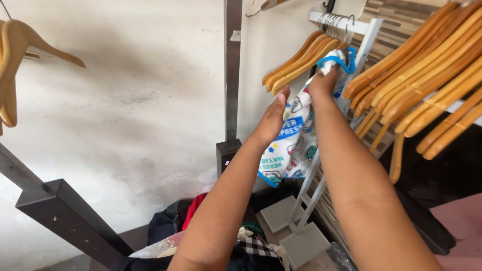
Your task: Organizing a pile of clothes by placing them on wooden hangers and hanging them on a metal rack, including zipping up a jacket.
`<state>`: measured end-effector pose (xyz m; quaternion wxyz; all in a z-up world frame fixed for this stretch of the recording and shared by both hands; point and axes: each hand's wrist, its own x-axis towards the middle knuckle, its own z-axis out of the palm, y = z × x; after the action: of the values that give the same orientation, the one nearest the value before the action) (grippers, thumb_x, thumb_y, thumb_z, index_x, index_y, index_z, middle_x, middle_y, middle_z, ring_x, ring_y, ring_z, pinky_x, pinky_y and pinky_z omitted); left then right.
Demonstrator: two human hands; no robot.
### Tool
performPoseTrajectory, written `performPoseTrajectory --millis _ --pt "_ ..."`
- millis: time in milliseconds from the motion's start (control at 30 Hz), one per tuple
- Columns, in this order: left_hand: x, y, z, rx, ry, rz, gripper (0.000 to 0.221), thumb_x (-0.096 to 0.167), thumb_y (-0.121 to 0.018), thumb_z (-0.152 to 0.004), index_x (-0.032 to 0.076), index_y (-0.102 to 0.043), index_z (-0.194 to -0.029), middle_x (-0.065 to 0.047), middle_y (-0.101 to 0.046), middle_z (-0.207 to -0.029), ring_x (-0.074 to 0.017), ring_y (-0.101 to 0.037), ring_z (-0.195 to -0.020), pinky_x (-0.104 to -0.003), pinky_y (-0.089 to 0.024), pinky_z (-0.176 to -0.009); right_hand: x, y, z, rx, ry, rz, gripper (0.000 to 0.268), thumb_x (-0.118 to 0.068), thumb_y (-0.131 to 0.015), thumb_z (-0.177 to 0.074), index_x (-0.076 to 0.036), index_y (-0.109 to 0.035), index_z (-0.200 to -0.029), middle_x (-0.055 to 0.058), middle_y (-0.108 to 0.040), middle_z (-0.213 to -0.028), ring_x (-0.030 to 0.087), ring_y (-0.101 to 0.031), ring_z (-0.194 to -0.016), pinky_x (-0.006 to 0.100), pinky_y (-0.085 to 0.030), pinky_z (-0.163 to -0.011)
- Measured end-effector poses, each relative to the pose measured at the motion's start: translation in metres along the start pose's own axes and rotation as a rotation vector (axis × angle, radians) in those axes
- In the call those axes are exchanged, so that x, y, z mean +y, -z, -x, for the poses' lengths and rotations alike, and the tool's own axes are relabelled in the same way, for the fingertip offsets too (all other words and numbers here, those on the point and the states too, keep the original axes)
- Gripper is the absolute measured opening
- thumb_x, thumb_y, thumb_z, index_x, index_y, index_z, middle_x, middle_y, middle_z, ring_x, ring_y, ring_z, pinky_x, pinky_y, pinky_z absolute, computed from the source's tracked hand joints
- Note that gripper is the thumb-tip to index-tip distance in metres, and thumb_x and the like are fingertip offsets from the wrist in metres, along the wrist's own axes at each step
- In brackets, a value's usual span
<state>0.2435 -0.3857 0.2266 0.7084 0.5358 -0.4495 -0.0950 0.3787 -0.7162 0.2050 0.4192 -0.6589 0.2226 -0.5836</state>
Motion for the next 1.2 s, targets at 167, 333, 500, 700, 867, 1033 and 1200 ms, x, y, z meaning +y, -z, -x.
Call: performPoseTrajectory --millis 167,333,500,700,867,1033,1200 --pt "-0.023 0.013 0.009 0.006 0.076 -0.014 0.078 0.060 -0.024 -0.102 0.010 -0.026 -0.162 -0.021 -0.029 -0.166 -0.0355 -0.026 -0.155 -0.047 -0.022 -0.126 -0.037 0.018 0.022 0.029 -0.020 -0.011 0.061 0.005 -0.047 -0.103 -0.003 -0.022 -0.158 0.026 -0.041 -0.158 0.041 -0.044 -0.147 0.047 -0.039 -0.121" --pt "-0.020 0.016 0.011 0.010 0.160 0.054 0.089 0.070 -0.029 -0.091 0.016 -0.024 -0.161 -0.011 -0.028 -0.169 -0.0277 -0.034 -0.153 -0.041 -0.031 -0.122 -0.055 0.025 0.004 0.085 -0.150 -0.149 0.069 0.004 -0.040 -0.104 -0.011 -0.006 -0.162 0.020 -0.022 -0.169 0.037 -0.035 -0.153 0.044 -0.030 -0.125" --pt "-0.010 0.002 0.003 -0.009 0.187 0.011 0.085 0.066 -0.025 -0.094 0.016 -0.021 -0.162 -0.009 -0.020 -0.171 -0.0266 -0.016 -0.159 -0.043 -0.013 -0.127 -0.049 0.029 0.010 0.152 -0.267 -0.017 0.058 -0.009 -0.053 -0.099 -0.012 -0.037 -0.154 0.015 -0.053 -0.152 0.034 -0.060 -0.133 0.040 -0.050 -0.111" --pt "-0.003 0.004 0.018 0.018 0.048 -0.099 0.067 0.051 -0.022 -0.112 0.007 -0.028 -0.162 -0.026 -0.031 -0.164 -0.0412 -0.022 -0.155 -0.052 -0.017 -0.129 -0.048 0.044 0.072 0.093 0.027 0.120 0.074 -0.024 -0.083 -0.095 0.002 -0.042 -0.150 0.028 -0.052 -0.147 0.043 -0.046 -0.143 0.053 -0.038 -0.121" --pt "0.014 0.028 0.043 0.044 0.068 -0.173 0.068 0.052 -0.025 -0.112 0.006 -0.029 -0.161 -0.028 -0.031 -0.164 -0.0431 -0.022 -0.155 -0.053 -0.018 -0.129 -0.084 0.063 0.131 0.029 0.043 0.269 0.070 -0.039 -0.077 -0.099 -0.012 -0.042 -0.154 0.018 -0.053 -0.141 0.038 -0.050 -0.136 0.050 -0.040 -0.116" --pt "0.057 0.062 0.130 0.135 0.186 -0.390 0.067 0.053 -0.033 -0.110 0.012 -0.028 -0.163 -0.020 -0.030 -0.167 -0.0376 -0.023 -0.156 -0.052 -0.021 -0.128 -0.103 0.090 0.215 -0.103 0.126 0.069 0.058 -0.025 -0.075 -0.098 -0.011 -0.047 -0.147 0.020 -0.054 -0.128 0.046 -0.056 -0.122 0.052 -0.044 -0.107" --pt "0.094 0.093 0.267 0.115 0.454 -0.901 0.072 0.054 -0.052 -0.102 0.011 -0.040 -0.158 -0.017 -0.034 -0.165 -0.0393 -0.027 -0.154 -0.058 -0.029 -0.122 -0.154 0.155 0.342 -0.560 0.188 -0.095 0.036 -0.005 -0.067 -0.098 -0.001 -0.062 -0.133 0.024 -0.053 -0.121 0.040 -0.056 -0.111 0.045 -0.050 -0.092"
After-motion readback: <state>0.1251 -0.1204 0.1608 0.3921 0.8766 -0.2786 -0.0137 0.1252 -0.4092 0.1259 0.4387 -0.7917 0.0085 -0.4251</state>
